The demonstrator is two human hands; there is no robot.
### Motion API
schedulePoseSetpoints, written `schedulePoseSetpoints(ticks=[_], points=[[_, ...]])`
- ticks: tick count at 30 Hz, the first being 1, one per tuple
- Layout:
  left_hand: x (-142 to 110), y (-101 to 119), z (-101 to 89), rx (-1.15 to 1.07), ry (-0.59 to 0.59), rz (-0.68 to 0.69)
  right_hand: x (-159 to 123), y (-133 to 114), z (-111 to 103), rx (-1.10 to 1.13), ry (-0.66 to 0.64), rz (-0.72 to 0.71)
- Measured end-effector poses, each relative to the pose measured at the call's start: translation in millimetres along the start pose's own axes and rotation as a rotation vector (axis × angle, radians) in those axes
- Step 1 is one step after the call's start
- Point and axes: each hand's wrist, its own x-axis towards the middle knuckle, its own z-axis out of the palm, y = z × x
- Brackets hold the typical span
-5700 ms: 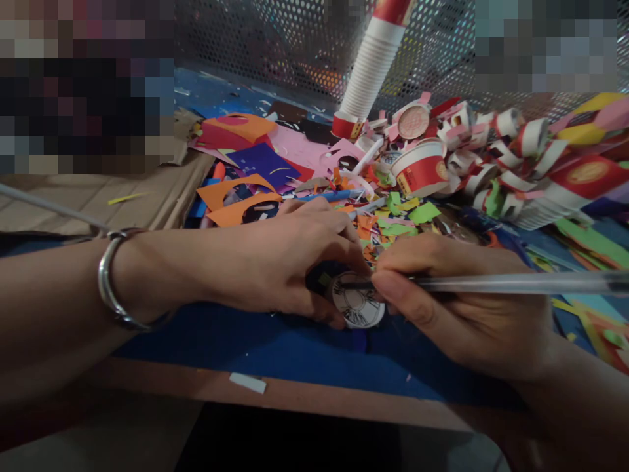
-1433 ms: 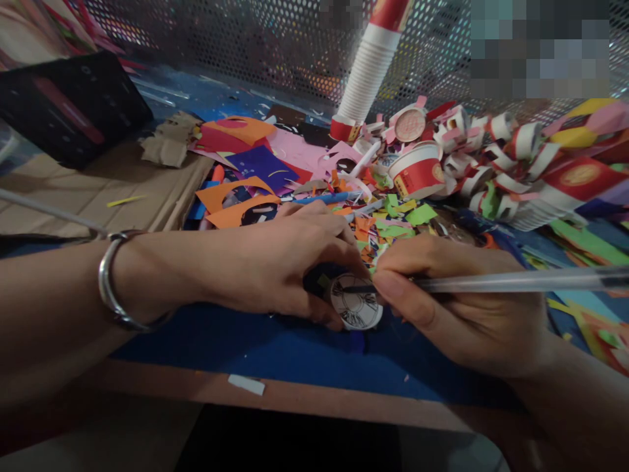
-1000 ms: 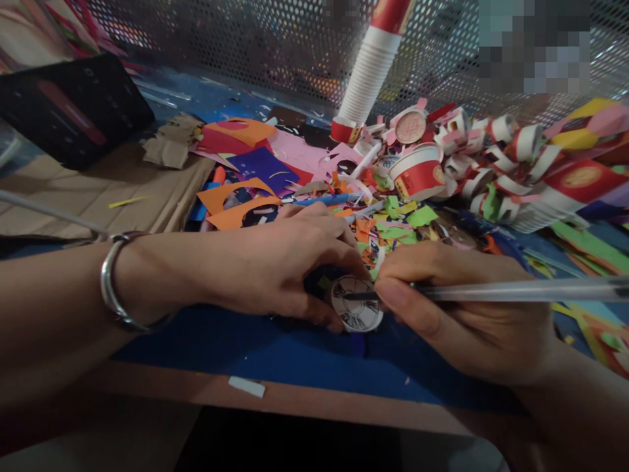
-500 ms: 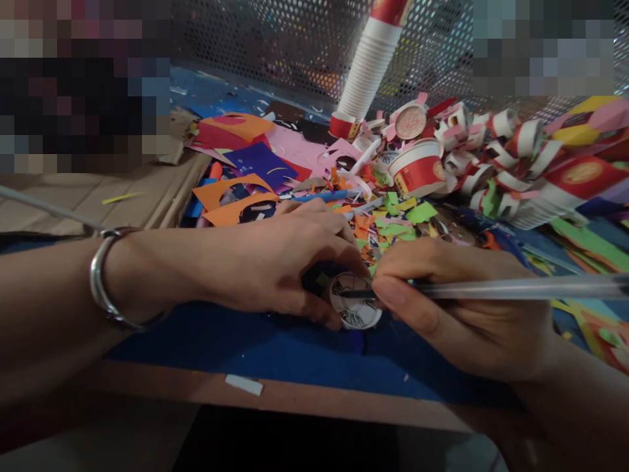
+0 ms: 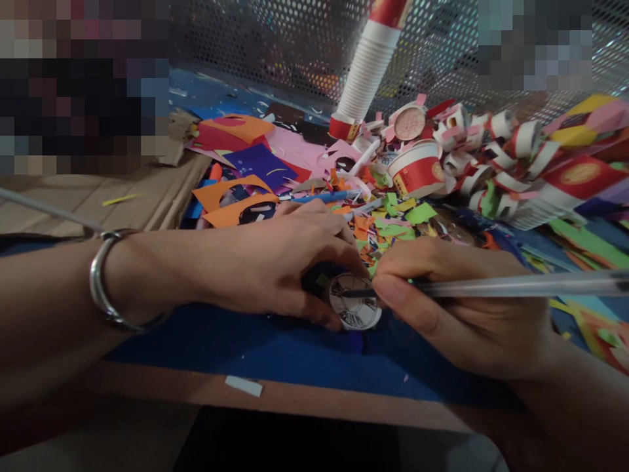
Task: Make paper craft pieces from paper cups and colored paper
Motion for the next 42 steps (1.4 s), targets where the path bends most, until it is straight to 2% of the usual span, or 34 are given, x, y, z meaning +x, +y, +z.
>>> schedulePoseSetpoints(ticks=[20, 24, 35, 42], points=[[-0.6, -4.3, 3.2, -0.001, 0.038, 0.026, -0.5, -0.6, -1.1, -0.009, 0.014, 0.010], [-1.4, -5.8, 2.4, -0.034, 0.033, 0.040, -1.8, -3.6, -3.4, -0.027, 0.038, 0.047], [0.7, -2.8, 2.0, -0.009, 0.023, 0.041, -2.0, -4.9, -4.6, 0.065, -0.044, 0.053], [1.2, -4.0, 1.8, -0.029, 0.018, 0.035, -2.9, -4.9, -5.2, 0.066, -0.021, 0.069]])
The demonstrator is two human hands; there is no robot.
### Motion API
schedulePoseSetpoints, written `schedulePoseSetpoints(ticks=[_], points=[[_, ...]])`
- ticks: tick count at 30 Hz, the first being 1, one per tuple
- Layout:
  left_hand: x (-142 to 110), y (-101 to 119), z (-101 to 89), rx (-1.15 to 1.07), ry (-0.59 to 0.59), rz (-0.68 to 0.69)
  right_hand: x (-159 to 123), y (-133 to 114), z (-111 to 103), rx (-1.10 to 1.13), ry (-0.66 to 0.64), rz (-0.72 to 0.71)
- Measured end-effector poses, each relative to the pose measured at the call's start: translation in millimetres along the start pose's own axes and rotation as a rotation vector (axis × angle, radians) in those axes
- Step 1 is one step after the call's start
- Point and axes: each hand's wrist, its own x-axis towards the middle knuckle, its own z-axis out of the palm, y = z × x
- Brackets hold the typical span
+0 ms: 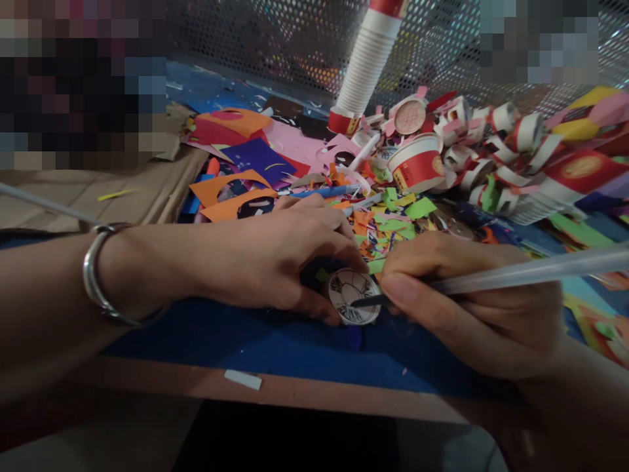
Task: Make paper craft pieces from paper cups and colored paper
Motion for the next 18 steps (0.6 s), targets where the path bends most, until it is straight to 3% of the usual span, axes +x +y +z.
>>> schedulePoseSetpoints(ticks=[9, 18], points=[[-1.8, 0.4, 2.2, 0.007, 0.023, -0.006, -1.5, 0.1, -1.4, 0.003, 0.000, -0.003], [-2.0, -1.6, 7.2, 0.049, 0.079, -0.003, -7.5, 8.9, -4.9, -0.040, 0.208, 0.009]])
